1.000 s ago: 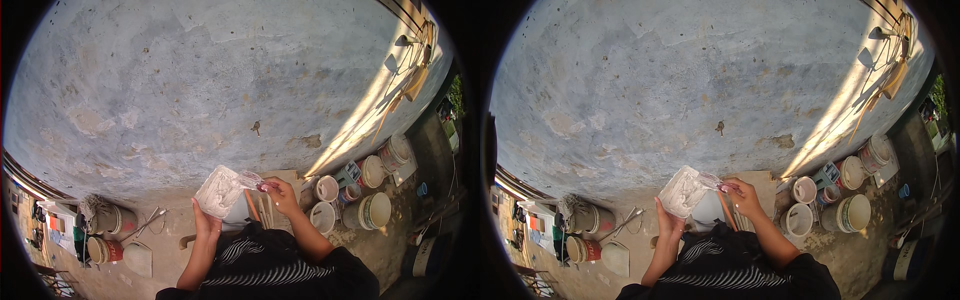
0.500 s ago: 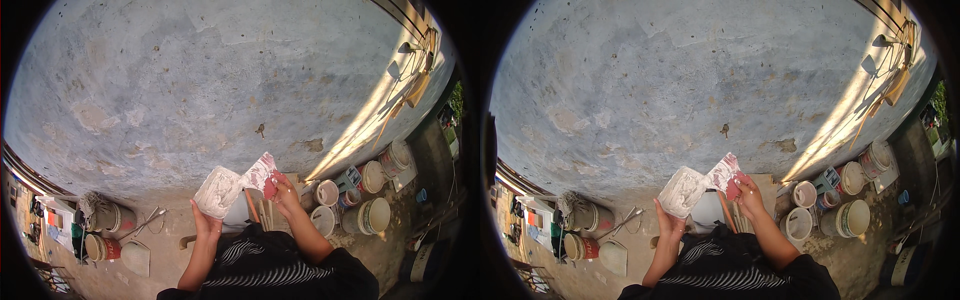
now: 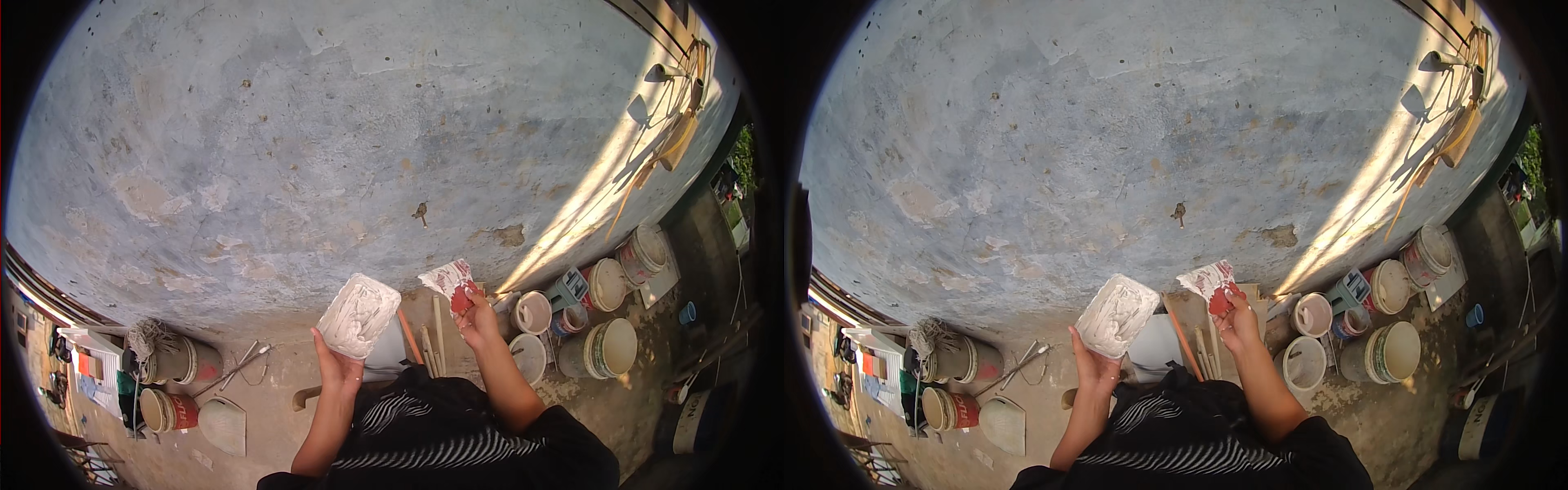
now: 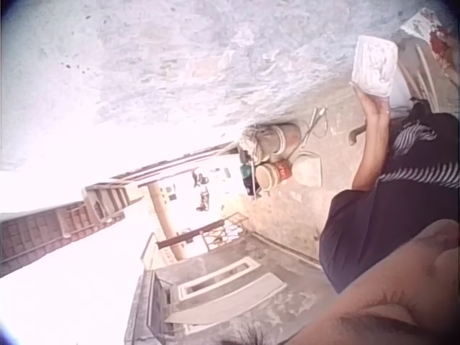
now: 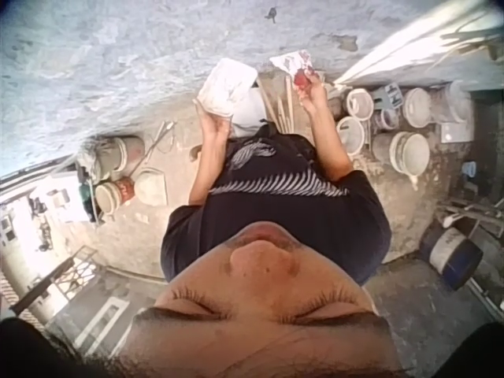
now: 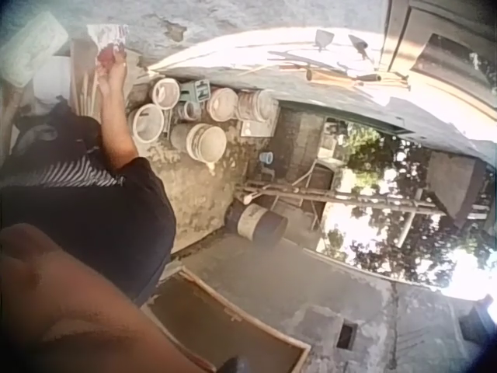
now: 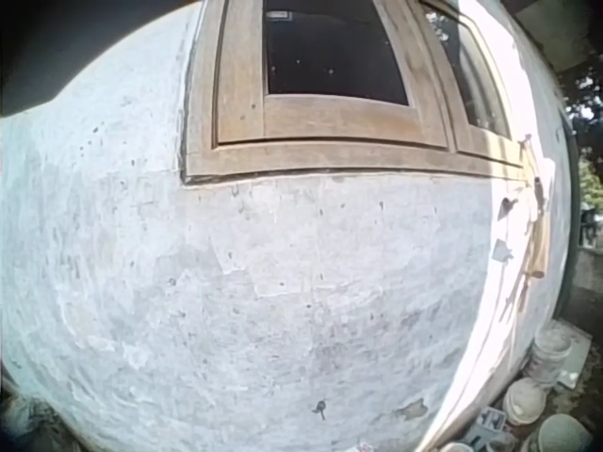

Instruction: Apply wall filler or putty to small holes and imperfections in a concrete wall using a putty knife.

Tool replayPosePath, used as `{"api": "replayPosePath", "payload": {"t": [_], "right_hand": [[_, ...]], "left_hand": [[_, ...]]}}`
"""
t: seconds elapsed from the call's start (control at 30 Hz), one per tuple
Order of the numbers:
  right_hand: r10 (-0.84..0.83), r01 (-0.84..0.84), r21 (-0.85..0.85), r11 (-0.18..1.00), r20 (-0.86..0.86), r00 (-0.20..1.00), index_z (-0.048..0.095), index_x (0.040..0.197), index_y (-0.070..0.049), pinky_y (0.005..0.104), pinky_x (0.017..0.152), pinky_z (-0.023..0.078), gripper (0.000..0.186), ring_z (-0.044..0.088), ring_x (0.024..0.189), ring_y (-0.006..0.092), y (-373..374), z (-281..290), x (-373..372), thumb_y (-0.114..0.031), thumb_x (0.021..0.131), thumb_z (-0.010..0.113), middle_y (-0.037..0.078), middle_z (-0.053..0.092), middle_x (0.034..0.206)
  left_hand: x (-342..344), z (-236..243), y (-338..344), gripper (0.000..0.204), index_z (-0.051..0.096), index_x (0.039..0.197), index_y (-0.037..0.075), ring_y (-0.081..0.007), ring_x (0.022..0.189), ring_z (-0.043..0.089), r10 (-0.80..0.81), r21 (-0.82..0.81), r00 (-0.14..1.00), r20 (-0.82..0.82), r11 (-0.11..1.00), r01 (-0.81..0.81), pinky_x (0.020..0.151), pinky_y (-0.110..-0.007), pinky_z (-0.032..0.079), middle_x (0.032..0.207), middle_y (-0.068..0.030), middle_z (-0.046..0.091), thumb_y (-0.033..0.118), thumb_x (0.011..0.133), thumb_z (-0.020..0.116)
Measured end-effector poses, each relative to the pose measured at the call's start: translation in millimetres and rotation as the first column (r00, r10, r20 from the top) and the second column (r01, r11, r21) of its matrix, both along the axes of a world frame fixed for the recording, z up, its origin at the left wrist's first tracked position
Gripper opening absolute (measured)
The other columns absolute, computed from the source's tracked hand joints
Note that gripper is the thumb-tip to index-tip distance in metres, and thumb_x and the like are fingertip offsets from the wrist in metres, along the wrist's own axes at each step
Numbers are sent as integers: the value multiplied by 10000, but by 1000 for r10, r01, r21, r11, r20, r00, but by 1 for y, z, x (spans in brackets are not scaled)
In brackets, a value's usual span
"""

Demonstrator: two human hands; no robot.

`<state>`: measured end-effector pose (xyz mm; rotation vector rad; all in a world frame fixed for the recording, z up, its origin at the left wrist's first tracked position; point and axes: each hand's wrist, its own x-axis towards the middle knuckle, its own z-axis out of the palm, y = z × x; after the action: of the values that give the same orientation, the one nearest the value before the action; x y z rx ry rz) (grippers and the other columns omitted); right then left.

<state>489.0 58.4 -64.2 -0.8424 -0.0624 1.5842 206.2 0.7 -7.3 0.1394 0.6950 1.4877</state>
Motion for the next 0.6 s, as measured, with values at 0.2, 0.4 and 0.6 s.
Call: {"api": "replayPosePath", "payload": {"t": [0.2, 0.4, 0.6], "right_hand": [[-138, 143, -104, 984, 45, 989, 592, 1053, -110, 333, 731, 559, 159, 655, 832, 194, 12, -26, 13, -132, 900, 625, 47, 667, 960], [-144, 160, -168, 973, 103, 984, 572, 1069, -125, 340, 727, 570, 154, 654, 823, 206, 20, -50, 12, -128, 916, 589, 49, 651, 950], [-125, 145, -207, 967, 107, 986, 559, 1064, -113, 362, 725, 580, 119, 657, 792, 219, 39, -89, 18, -148, 954, 527, 63, 648, 959]], "left_hand": [[-3, -5, -2, 737, 380, 1464, 62, -299, 1327, 477, -6, -15, 1000, 18, 1000, 7, 1101, -448, 406, 1473, -124, 458, 621, 984, 367], [-4, -7, -1, 743, 380, 1465, 63, -299, 1327, 476, 2, -16, 1000, 15, 1000, -1, 1102, -451, 405, 1470, -125, 462, 626, 981, 370], [-2, -7, 0, 758, 384, 1464, 59, -291, 1333, 473, -18, -4, 1000, -4, 1000, 18, 1103, -444, 403, 1471, -121, 463, 639, 976, 364]]}}
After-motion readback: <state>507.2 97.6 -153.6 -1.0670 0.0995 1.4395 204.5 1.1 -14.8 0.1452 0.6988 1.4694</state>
